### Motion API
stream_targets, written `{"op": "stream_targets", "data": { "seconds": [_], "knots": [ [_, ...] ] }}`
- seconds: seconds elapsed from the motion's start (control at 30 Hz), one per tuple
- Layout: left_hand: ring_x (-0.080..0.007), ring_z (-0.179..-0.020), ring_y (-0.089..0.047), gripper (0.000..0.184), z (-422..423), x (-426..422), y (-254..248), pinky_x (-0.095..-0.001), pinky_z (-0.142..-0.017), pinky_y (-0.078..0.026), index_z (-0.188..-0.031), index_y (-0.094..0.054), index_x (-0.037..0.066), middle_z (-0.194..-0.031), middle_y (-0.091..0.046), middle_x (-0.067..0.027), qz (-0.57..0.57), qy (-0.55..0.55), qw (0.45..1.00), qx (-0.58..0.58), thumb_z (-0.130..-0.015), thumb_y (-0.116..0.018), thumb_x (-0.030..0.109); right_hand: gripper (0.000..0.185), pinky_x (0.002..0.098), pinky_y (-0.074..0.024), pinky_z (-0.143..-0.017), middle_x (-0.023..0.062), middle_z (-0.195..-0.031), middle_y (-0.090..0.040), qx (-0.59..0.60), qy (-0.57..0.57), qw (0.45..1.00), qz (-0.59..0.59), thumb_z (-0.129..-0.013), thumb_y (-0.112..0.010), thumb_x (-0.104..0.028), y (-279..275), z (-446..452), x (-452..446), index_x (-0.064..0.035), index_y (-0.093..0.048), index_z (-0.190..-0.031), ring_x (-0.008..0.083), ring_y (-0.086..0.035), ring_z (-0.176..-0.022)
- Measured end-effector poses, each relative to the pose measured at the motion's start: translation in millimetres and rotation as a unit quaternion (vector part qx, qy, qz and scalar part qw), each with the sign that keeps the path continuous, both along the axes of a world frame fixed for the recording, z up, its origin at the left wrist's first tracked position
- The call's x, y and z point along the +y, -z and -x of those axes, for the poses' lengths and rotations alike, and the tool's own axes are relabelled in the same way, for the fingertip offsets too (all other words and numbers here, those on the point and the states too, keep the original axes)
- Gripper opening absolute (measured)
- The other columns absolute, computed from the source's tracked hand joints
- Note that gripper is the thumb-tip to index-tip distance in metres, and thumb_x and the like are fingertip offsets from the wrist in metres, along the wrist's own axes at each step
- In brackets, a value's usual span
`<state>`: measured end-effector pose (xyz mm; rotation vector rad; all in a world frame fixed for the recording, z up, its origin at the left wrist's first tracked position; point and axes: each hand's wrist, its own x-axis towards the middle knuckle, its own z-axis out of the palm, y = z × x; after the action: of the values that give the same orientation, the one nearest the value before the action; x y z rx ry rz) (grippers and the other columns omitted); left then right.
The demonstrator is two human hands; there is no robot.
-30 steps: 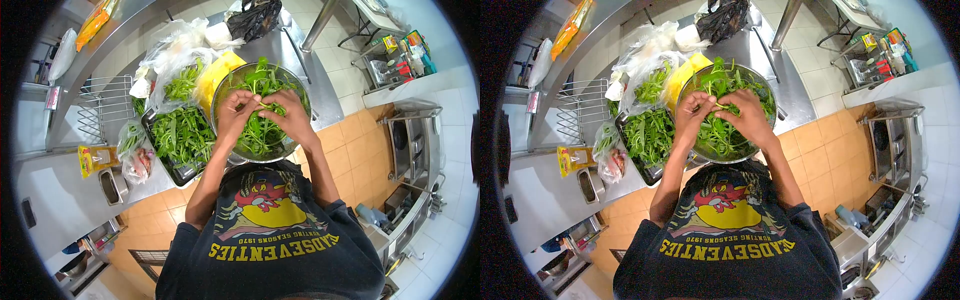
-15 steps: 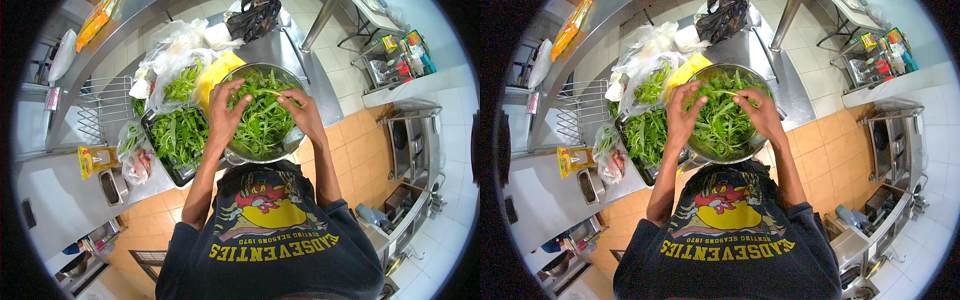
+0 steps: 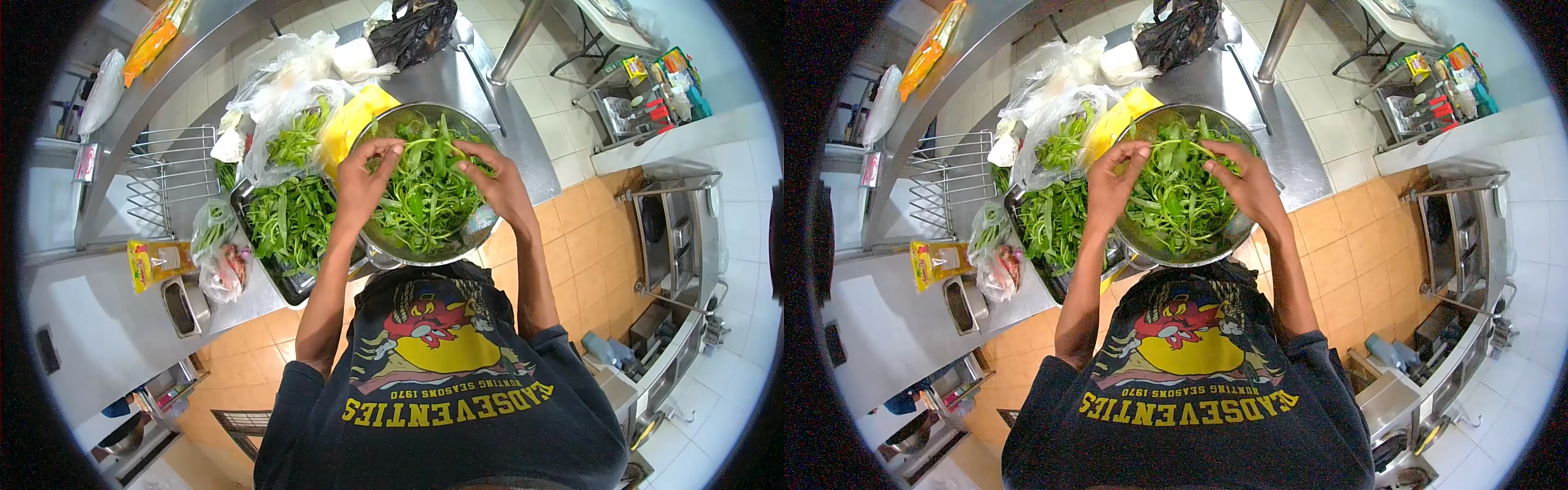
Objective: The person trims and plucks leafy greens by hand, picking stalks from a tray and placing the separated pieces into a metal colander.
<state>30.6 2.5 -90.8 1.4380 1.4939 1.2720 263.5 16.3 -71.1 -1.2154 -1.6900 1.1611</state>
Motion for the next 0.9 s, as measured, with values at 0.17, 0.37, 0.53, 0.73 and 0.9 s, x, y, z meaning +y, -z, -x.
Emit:
{"op": "stream_targets", "data": {
  "seconds": [0.17, 0.37, 0.53, 0.73, 0.9],
  "knots": [
    [-0.0089, -0.086, -0.062, 0.019, 12, 3, 11, -0.0251, -0.081, -0.049, -0.108, -0.072, 0.004, -0.093, -0.072, -0.0026, 0.027, 0.007, 0.996, -0.083, -0.096, -0.068, 0.018, 0.03, 0.035, -0.0447, -0.098, 0.0157, -0.115, -0.067, 0.0, 0.044, 0.998, -0.044, -0.094, -0.066, -0.014, 4, -5, 3, -0.0055, -0.066, -0.124, 0.0247, -0.061, -0.11],
    [-0.008, -0.088, -0.062, 0.021, 7, 0, 5, -0.0244, -0.083, -0.049, -0.11, -0.07, 0.002, -0.098, -0.072, -0.0033, 0.068, 0.026, 0.994, -0.082, -0.097, -0.066, 0.019, 0.026, 0.0364, -0.0457, -0.095, 0.0178, -0.11, -0.068, -0.043, 0.045, 0.992, -0.109, -0.094, -0.066, -0.015, -5, 5, 6, -0.0041, -0.068, -0.117, 0.0303, -0.062, -0.106],
    [-0.0088, -0.09, -0.064, 0.021, -2, -5, -4, -0.0251, -0.084, -0.05, -0.111, -0.067, 0.001, -0.1, -0.072, -0.0054, 0.069, 0.04, 0.991, -0.106, -0.099, -0.064, 0.018, 0.02, 0.0372, -0.0469, -0.092, 0.0144, -0.102, -0.068, -0.053, 0.043, 0.994, -0.087, -0.092, -0.067, -0.017, -4, 12, 6, -0.0037, -0.07, -0.107, 0.0306, -0.063, -0.101],
    [-0.0111, -0.093, -0.065, 0.022, -3, -6, -1, -0.0265, -0.09, -0.048, -0.115, -0.065, 0.004, -0.104, -0.073, -0.0079, 0.101, 0.068, 0.98, -0.154, -0.1, -0.061, 0.02, 0.018, 0.0332, -0.0477, -0.086, 0.0108, -0.097, -0.067, 0.046, 0.108, 0.991, -0.067, -0.097, -0.062, -0.015, -1, 25, 0, -0.0007, -0.063, -0.108, 0.0201, -0.061, -0.089],
    [-0.012, -0.093, -0.065, 0.022, 0, -6, -3, -0.0267, -0.087, -0.049, -0.114, -0.065, 0.001, -0.1, -0.072, -0.0069, 0.106, 0.07, 0.981, -0.147, -0.101, -0.059, 0.018, 0.017, 0.0308, -0.0469, -0.086, 0.0096, -0.1, -0.065, 0.084, 0.146, 0.98, -0.109, -0.1, -0.059, -0.014, -6, 20, 4, 0.0, -0.062, -0.108, 0.0168, -0.06, -0.093]
  ]
}}
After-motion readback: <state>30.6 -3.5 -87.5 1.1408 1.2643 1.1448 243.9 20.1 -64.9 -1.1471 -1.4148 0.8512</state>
